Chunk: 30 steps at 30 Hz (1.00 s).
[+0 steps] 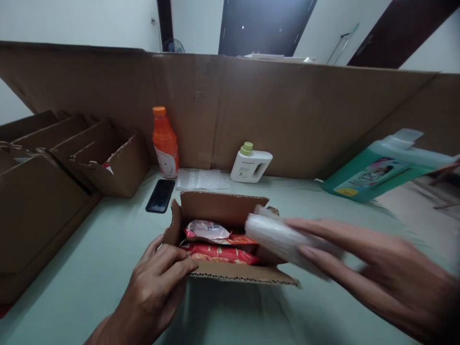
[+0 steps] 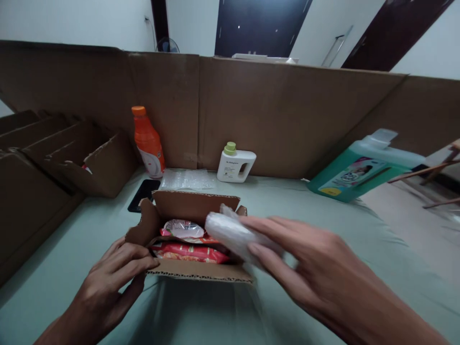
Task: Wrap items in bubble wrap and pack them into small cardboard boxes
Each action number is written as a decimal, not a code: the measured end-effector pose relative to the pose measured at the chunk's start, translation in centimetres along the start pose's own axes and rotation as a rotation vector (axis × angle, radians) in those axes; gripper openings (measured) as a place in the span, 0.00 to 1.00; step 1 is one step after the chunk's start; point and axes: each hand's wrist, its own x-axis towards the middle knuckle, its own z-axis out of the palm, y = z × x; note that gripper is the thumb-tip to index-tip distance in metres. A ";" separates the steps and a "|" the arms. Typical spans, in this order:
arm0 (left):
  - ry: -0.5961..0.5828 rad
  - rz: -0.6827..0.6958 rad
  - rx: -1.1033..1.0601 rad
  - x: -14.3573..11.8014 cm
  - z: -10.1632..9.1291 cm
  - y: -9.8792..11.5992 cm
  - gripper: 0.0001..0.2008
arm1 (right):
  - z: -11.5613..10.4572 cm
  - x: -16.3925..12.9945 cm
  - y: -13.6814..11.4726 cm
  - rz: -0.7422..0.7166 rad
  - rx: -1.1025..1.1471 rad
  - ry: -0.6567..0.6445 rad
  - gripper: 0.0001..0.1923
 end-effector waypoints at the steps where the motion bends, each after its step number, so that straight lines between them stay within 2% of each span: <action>1: 0.000 -0.002 -0.008 0.1 0.1 0.0 0.16 | 0.6 2.0 -0.7 -0.099 -0.109 -0.116 0.14; 2: -0.003 -0.003 -0.017 0.1 0.3 -0.1 0.16 | 1.4 3.9 -1.5 -0.196 -0.236 -0.241 0.12; 4: -0.025 -0.001 -0.033 0.1 0.4 -0.3 0.17 | 3.8 6.9 -3.1 -0.296 -0.427 -0.347 0.05; 5: -0.038 0.003 -0.038 0.0 0.4 -0.4 0.18 | 5.1 7.9 -3.7 -0.319 -0.489 -0.397 0.04; 9: -0.062 0.027 -0.052 -0.5 0.4 -0.6 0.16 | 9.8 9.3 -4.6 -0.344 -0.544 -0.628 0.07; 12: -0.020 0.010 -0.054 -0.4 0.7 -0.4 0.14 | 11.8 9.4 -4.0 -0.365 -0.504 -0.689 0.08; 15: 0.029 -0.006 -0.053 0.1 1.1 -0.2 0.15 | 11.9 9.6 -3.2 -0.358 -0.479 -0.702 0.07; 17: 0.057 -0.009 -0.057 0.2 1.3 0.0 0.15 | 10.5 9.4 -2.6 -0.326 -0.423 -0.679 0.07; 19: 0.132 -0.004 -0.064 0.1 1.3 0.2 0.19 | 7.7 8.2 -1.9 -0.299 -0.322 -0.548 0.10; 22: 0.338 -0.010 -0.088 -1.2 1.5 0.0 0.35 | 3.1 3.7 0.0 -0.207 -0.187 -0.090 0.14; 24: 0.440 -0.132 -0.134 -2.4 2.0 -0.4 0.40 | 1.6 -0.6 1.9 -0.011 -0.151 0.138 0.14; 25: 0.438 -0.230 -0.174 -3.0 2.5 -0.6 0.40 | 1.8 -2.8 3.1 0.089 -0.129 0.171 0.14; 27: 0.335 -0.439 -0.278 -4.1 3.9 -1.2 0.40 | 4.2 -6.1 5.4 0.212 -0.020 0.098 0.19; 30: 0.134 -0.615 -0.428 -4.6 6.4 -2.3 0.47 | 11.2 -7.2 7.1 0.251 0.188 -0.016 0.26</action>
